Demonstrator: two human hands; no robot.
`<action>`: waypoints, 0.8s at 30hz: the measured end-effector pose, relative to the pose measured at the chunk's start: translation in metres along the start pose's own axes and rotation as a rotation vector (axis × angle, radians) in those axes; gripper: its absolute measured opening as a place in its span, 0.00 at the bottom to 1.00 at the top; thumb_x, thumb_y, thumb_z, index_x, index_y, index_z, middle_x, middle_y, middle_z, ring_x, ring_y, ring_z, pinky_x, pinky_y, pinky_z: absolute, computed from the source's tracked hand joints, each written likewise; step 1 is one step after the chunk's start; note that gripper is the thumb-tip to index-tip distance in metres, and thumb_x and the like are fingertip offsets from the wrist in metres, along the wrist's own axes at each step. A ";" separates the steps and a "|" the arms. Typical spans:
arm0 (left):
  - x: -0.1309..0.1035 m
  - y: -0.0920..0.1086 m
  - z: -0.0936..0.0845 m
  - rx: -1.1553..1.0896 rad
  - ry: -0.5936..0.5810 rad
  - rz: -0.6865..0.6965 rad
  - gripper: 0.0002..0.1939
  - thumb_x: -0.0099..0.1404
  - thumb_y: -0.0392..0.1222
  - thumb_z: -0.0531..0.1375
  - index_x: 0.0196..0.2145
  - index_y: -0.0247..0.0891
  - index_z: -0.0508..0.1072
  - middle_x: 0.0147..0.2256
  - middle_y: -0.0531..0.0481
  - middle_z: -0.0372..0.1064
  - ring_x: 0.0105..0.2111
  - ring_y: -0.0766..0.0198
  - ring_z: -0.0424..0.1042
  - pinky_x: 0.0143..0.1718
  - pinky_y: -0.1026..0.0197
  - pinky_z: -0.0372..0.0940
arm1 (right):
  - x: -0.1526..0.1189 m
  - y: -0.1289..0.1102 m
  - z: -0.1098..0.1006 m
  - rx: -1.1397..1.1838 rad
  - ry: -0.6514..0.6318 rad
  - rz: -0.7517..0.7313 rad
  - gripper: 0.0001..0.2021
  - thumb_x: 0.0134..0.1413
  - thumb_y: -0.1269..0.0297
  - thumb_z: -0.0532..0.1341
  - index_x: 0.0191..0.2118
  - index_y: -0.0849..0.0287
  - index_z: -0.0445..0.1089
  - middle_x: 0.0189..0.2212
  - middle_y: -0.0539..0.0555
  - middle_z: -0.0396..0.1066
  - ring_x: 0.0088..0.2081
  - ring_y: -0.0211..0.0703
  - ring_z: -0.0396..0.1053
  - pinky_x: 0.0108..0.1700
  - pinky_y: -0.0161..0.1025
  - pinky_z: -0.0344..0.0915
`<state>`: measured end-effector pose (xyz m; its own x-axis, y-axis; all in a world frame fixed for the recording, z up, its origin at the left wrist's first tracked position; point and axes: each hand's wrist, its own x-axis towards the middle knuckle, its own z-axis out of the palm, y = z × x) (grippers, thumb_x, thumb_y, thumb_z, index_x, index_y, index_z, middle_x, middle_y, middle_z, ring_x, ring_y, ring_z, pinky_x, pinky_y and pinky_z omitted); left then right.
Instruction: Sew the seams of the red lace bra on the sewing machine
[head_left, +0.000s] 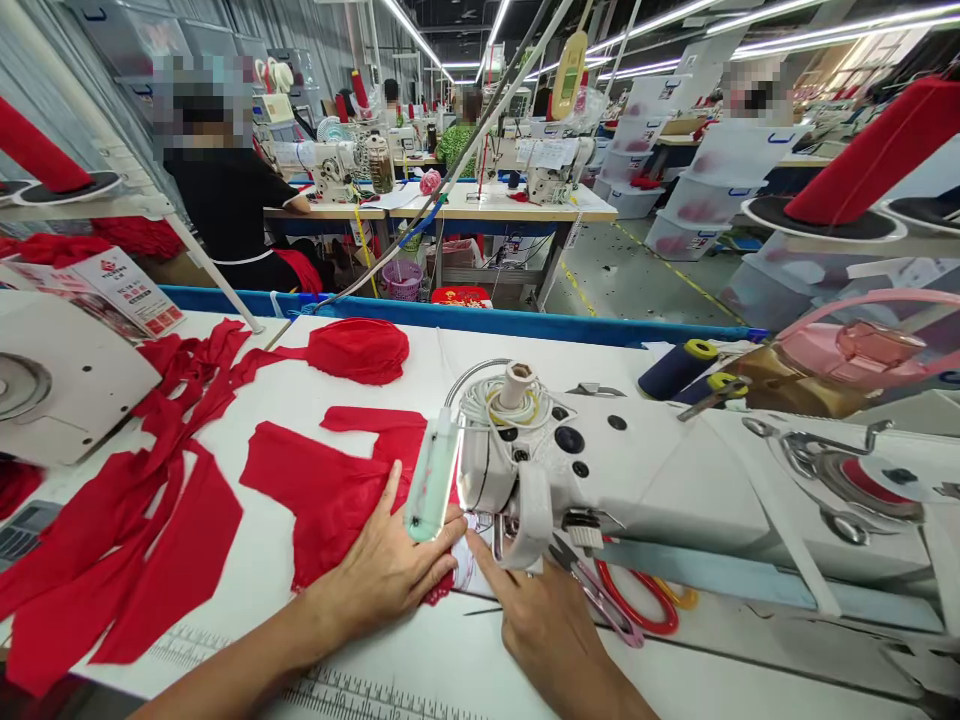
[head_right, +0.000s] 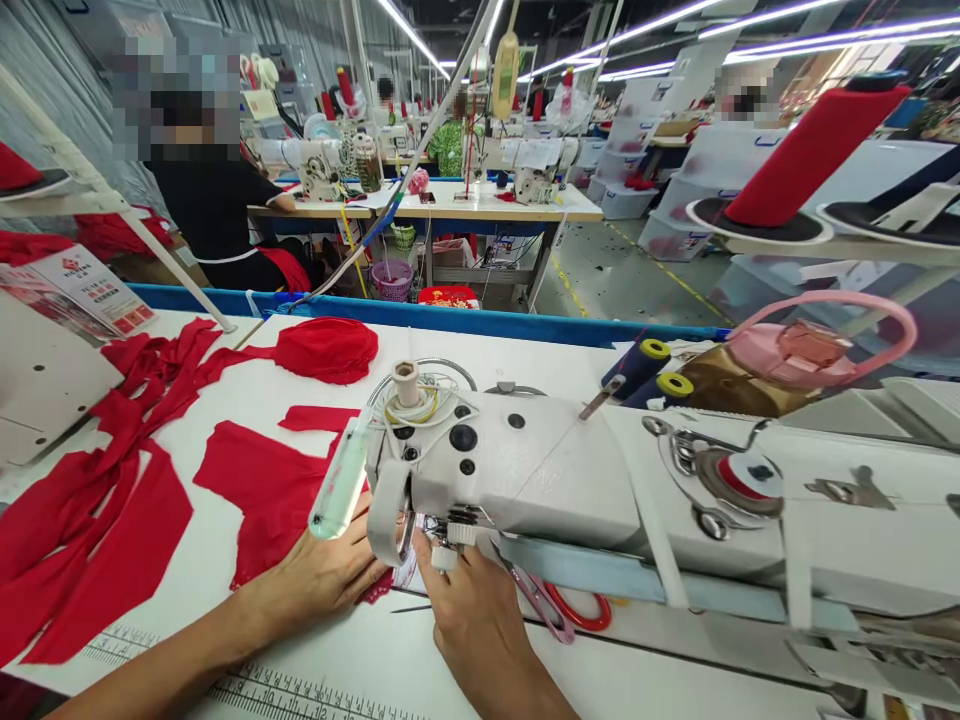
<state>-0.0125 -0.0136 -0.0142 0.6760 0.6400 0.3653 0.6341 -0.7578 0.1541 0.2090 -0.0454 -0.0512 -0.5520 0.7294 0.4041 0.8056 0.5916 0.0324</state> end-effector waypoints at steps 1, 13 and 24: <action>0.001 0.000 -0.001 0.003 0.002 0.000 0.15 0.75 0.38 0.49 0.52 0.37 0.72 0.41 0.44 0.75 0.44 0.53 0.73 0.49 0.41 0.70 | 0.000 0.000 0.000 -0.005 0.002 0.000 0.38 0.38 0.85 0.51 0.59 0.62 0.68 0.24 0.54 0.69 0.29 0.48 0.64 0.28 0.41 0.61; -0.002 -0.002 0.002 -0.009 0.023 -0.044 0.17 0.75 0.37 0.46 0.51 0.38 0.73 0.42 0.45 0.74 0.44 0.56 0.71 0.55 0.40 0.65 | 0.000 -0.001 -0.003 -0.024 0.026 -0.029 0.34 0.40 0.83 0.52 0.57 0.64 0.70 0.33 0.59 0.75 0.30 0.47 0.66 0.27 0.39 0.63; 0.004 -0.004 -0.006 -0.091 -0.020 -0.036 0.17 0.74 0.34 0.46 0.33 0.37 0.71 0.31 0.49 0.69 0.31 0.63 0.67 0.34 0.60 0.69 | 0.003 -0.001 -0.002 -0.066 0.017 -0.036 0.35 0.41 0.84 0.53 0.59 0.64 0.68 0.47 0.63 0.74 0.46 0.57 0.68 0.42 0.46 0.68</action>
<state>-0.0151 -0.0085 -0.0075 0.6614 0.6687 0.3397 0.6219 -0.7421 0.2499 0.2074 -0.0445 -0.0483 -0.5773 0.7021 0.4169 0.7982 0.5928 0.1069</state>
